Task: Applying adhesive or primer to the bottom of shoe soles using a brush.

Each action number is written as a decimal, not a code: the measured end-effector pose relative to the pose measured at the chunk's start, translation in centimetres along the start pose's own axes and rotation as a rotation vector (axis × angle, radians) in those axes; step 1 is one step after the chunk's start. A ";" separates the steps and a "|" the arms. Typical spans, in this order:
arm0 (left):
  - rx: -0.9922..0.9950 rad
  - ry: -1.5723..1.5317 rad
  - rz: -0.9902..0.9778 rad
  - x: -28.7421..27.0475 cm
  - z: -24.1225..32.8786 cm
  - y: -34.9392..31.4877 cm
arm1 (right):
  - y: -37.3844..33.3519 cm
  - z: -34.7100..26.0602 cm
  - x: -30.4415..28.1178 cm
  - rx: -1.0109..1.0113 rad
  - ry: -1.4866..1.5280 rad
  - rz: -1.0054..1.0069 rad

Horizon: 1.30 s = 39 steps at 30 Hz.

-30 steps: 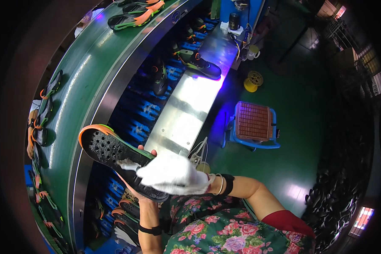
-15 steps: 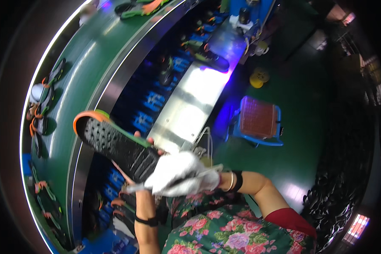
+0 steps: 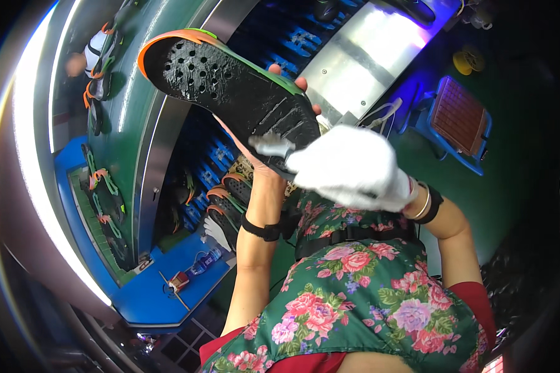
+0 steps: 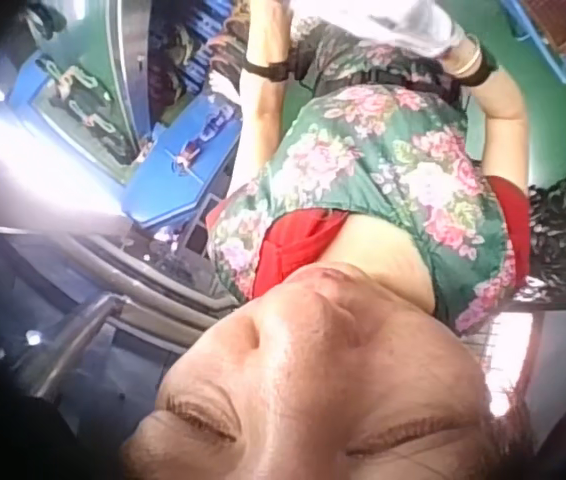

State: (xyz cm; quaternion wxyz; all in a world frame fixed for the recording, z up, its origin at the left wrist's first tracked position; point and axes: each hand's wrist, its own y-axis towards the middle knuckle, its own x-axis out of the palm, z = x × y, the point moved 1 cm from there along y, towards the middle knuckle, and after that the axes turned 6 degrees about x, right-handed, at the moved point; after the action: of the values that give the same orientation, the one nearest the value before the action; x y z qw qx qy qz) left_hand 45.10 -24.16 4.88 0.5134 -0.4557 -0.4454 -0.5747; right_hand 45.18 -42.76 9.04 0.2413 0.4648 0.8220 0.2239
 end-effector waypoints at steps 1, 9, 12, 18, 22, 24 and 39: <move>-0.022 -0.013 -0.004 -0.1 0.1 0.1 | -0.1 -0.6 0.6 -0.001 -0.006 -0.013; 0.024 0.107 0.181 0.5 0.5 -0.9 | -0.5 -0.1 -0.1 0.007 0.003 -0.046; 0.022 0.111 0.067 0.2 0.7 -1.0 | -1.0 0.2 0.3 0.190 0.423 -0.107; -0.047 0.117 0.040 -1.1 1.4 -2.1 | -0.4 0.9 0.1 0.071 0.050 -0.087; -0.032 0.030 0.059 -1.7 1.2 -2.1 | -1.6 -0.5 1.5 0.029 0.073 -0.188; -0.149 -0.010 0.030 -1.6 1.4 -3.0 | -1.1 -0.2 0.8 0.165 0.346 -0.236; -0.156 0.432 0.411 -2.0 3.8 -4.9 | -0.8 0.9 0.3 0.026 0.139 -0.300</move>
State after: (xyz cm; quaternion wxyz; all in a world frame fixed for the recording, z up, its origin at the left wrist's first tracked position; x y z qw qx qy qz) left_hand 40.54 -19.73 3.40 0.6652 -0.4415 -0.1788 -0.5750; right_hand 45.09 -42.77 7.87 0.2086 0.3235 0.8996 0.2063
